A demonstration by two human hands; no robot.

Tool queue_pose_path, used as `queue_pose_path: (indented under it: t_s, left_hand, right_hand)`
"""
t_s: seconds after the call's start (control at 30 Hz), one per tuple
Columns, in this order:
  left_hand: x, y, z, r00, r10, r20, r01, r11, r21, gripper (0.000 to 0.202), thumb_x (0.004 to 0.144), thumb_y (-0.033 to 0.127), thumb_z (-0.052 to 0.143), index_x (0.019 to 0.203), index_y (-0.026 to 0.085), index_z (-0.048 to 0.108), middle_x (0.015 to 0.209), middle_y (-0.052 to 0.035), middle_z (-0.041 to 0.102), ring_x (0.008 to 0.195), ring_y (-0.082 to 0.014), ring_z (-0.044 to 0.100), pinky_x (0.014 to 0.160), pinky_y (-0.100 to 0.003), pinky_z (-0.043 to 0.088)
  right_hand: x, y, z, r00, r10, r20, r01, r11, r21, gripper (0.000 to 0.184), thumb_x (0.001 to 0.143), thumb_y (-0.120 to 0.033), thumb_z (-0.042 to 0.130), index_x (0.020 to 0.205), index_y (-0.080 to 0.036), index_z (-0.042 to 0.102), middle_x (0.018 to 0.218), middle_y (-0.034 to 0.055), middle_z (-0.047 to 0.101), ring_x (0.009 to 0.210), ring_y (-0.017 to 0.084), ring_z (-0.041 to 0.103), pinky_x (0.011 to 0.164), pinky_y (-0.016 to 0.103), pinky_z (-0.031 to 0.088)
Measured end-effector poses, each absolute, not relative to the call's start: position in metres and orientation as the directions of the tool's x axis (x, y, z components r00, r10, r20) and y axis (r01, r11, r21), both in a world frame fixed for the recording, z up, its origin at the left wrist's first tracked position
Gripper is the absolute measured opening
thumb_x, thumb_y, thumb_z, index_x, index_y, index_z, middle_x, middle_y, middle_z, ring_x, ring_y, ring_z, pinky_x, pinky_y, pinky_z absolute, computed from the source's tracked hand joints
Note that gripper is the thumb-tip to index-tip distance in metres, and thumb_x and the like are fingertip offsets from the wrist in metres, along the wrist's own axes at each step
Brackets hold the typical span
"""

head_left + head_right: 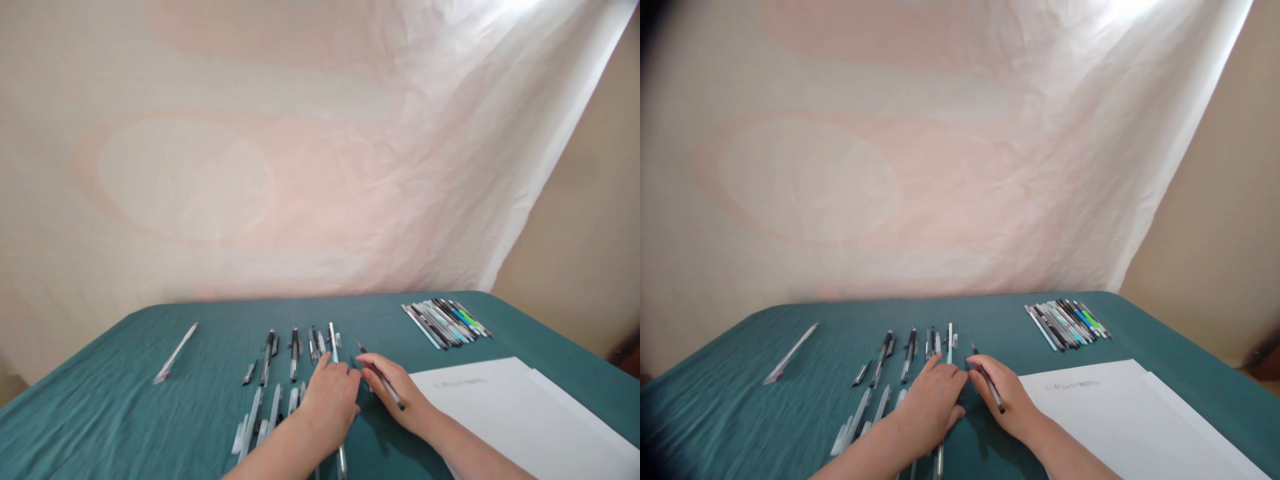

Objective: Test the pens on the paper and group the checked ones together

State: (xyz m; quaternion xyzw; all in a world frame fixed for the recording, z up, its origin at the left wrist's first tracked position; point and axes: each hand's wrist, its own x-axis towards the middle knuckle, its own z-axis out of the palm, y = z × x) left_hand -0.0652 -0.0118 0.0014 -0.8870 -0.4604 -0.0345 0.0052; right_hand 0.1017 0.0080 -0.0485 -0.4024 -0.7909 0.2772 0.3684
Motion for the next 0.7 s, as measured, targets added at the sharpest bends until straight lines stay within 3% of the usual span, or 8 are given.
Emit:
queue_pose_path:
  t_s: [0.23, 0.47, 0.7]
  left_hand:
    - [-0.0688, -0.0098, 0.0044, 0.550, 0.834, 0.046, 0.835, -0.551, 0.015, 0.023, 0.071, 0.027, 0.064, 0.090, 0.015, 0.062, 0.090, -0.0098, 0.067, 0.090, -0.0262, 0.060, 0.098, -0.046, 0.025]
    - [-0.0657, -0.0081, 0.0026, 0.593, 0.805, 0.028, 0.805, -0.593, -0.009, 0.020, 0.069, 0.018, 0.064, 0.089, 0.015, 0.062, 0.088, -0.0093, 0.067, 0.086, -0.0250, 0.061, 0.096, -0.044, 0.027]
    - [-0.0630, -0.0071, 0.0022, 0.621, 0.783, 0.028, 0.784, -0.620, -0.031, 0.013, 0.074, 0.014, 0.058, 0.085, 0.014, 0.062, 0.083, -0.0094, 0.066, 0.082, -0.0252, 0.062, 0.079, -0.039, 0.041]
  right_hand:
    - [0.1035, 0.0065, -0.0455, -0.408, 0.837, 0.364, 0.441, 0.530, -0.724, 0.026, 0.088, -0.035, 0.039, 0.107, -0.021, 0.051, 0.086, 0.0042, 0.061, 0.077, 0.017, 0.057, 0.070, 0.027, 0.044]
    - [0.1043, 0.0066, -0.0451, -0.413, 0.832, 0.370, 0.430, 0.536, -0.726, 0.027, 0.089, -0.034, 0.039, 0.107, -0.021, 0.052, 0.089, 0.0051, 0.061, 0.078, 0.018, 0.057, 0.071, 0.027, 0.043]
    - [0.1055, 0.0090, -0.0464, -0.413, 0.827, 0.383, 0.429, 0.547, -0.719, 0.028, 0.088, -0.036, 0.039, 0.108, -0.021, 0.054, 0.092, 0.0054, 0.062, 0.082, 0.018, 0.057, 0.073, 0.027, 0.044]
